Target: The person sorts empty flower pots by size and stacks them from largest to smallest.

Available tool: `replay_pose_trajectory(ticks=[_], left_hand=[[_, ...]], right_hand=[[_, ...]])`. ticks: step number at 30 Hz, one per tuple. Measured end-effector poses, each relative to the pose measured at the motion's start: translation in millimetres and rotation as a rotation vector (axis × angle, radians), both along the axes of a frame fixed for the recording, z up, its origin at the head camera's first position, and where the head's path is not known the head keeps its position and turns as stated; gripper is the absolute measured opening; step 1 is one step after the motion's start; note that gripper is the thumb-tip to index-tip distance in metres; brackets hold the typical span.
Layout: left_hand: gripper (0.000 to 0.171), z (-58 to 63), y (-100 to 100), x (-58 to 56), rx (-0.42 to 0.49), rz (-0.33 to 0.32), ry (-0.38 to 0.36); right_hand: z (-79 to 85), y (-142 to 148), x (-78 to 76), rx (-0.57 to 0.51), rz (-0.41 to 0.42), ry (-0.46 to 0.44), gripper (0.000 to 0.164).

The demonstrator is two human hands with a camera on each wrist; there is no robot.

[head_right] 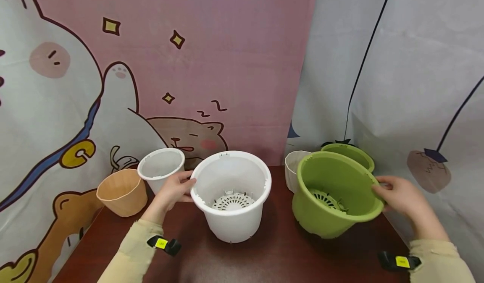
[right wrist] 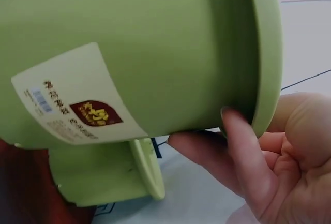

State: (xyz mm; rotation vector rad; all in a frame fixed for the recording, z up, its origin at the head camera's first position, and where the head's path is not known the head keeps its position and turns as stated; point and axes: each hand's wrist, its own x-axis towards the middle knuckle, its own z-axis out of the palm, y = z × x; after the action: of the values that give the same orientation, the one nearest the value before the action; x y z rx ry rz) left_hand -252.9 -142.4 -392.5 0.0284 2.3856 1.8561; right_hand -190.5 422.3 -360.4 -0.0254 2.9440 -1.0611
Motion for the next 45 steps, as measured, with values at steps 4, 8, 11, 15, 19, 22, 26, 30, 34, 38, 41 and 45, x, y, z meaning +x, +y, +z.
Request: replay_pose_trajectory(ticks=[4, 8, 11, 15, 19, 22, 26, 30, 34, 38, 41, 45], left_hand=[[0.04, -0.7, 0, -0.5, 0.004, 0.002, -0.001], [0.039, -1.7, 0, -0.4, 0.006, -0.004, 0.004], [0.039, -1.8, 0, 0.0, 0.005, -0.005, 0.006], [0.04, -0.6, 0, -0.2, 0.006, 0.0, 0.0], [0.041, 0.0, 1, -0.3, 0.01, -0.001, -0.004], [0.041, 0.1, 0, -0.2, 0.009, -0.003, -0.002], [0.041, -0.2, 0, -0.2, 0.007, -0.003, 0.001], [0.04, -0.5, 0, 0.3, 0.006, -0.009, 0.005], [0.04, -0.2, 0, 0.4, 0.002, -0.01, 0.007], [0.041, 0.4, 0, 0.2, 0.0, -0.007, 0.007], [0.04, 0.6, 0, 0.3, -0.002, -0.006, 0.012], [0.04, 0.2, 1, 0.6, -0.002, -0.006, 0.016]], right_hand=[[10.6, -7, -2.4, -0.029, 0.003, 0.013, 0.055], [19.1, -12, -5.9, -0.06, 0.006, 0.026, 0.058], [26.0, -14, -9.6, -0.06, 0.009, 0.036, 0.058], [35.2, -15, -14.0, -0.056, -0.006, 0.05, 0.059], [44.2, -17, -17.0, -0.064, -0.028, 0.071, 0.058], [51.4, -19, -21.0, -0.084, -0.033, 0.074, 0.057], [61.1, -21, -26.9, -0.117, -0.03, 0.061, 0.058], [72.1, -24, -32.4, -0.144, -0.022, 0.05, 0.059], [81.9, -26, -37.9, -0.171, -0.016, 0.05, 0.06], [89.3, -33, -41.9, -0.189, -0.019, 0.042, 0.06], [94.7, -40, -44.0, -0.175, -0.02, 0.045, 0.061], [101.3, -52, -48.7, -0.167, 0.004, 0.051, 0.065]])
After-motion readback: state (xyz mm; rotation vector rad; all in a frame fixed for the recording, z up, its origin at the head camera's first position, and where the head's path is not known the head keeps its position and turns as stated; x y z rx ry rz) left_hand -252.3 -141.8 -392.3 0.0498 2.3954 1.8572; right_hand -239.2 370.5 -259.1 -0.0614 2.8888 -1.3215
